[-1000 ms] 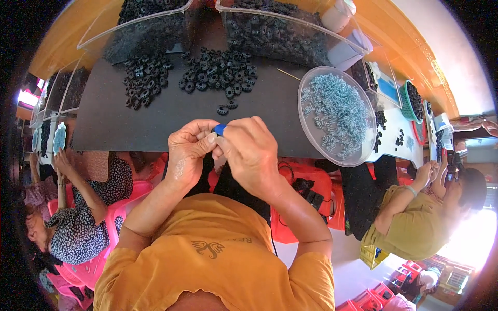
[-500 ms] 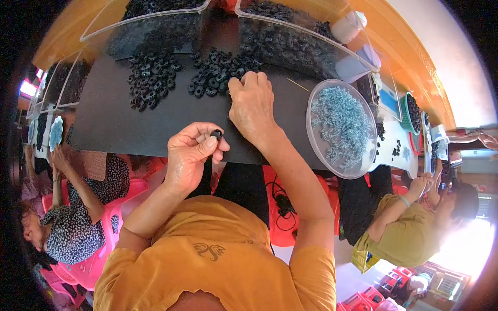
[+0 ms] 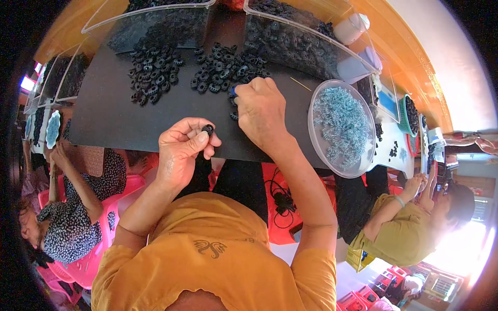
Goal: Assembling small black plastic components by hand in a workshop environment.
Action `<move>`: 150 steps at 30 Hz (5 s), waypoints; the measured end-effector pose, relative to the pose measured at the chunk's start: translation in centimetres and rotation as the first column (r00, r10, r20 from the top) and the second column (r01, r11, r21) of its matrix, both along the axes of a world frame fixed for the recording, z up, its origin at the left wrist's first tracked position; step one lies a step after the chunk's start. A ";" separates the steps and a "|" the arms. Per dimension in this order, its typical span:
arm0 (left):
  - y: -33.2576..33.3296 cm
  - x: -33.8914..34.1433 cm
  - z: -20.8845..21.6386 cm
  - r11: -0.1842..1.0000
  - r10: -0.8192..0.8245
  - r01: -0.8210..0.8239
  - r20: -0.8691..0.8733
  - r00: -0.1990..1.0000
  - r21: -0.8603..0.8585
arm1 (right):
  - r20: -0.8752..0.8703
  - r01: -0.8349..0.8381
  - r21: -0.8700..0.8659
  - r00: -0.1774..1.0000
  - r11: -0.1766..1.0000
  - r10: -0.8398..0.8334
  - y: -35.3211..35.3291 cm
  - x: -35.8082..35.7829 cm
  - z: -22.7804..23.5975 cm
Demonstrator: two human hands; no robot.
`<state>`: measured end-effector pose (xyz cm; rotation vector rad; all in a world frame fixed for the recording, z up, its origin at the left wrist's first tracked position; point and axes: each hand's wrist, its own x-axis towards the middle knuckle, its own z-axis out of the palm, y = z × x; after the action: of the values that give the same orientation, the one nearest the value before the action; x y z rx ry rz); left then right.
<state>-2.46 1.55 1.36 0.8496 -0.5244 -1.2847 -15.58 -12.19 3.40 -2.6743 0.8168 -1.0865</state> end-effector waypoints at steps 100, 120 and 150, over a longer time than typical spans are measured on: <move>1.4 -1.3 1.6 0.997 0.066 -0.078 0.441 0.895 0.010 | 0.367 -0.310 0.325 0.912 0.894 0.183 7.0 -1.0 0.3; -3.9 3.3 2.6 0.916 0.283 0.397 0.804 -0.523 -0.064 | 0.455 -0.150 0.638 0.865 0.756 -0.212 6.7 -3.3 -2.5; -14.7 2.8 10.6 0.624 0.761 0.453 0.627 -0.168 -0.637 | -0.133 0.040 -0.174 0.989 0.984 -0.064 3.9 -1.5 -1.9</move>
<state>0.36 -13.14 11.97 0.9499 -2.0285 0.4948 -17.03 -8.31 1.55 -2.9147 0.8576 -1.0353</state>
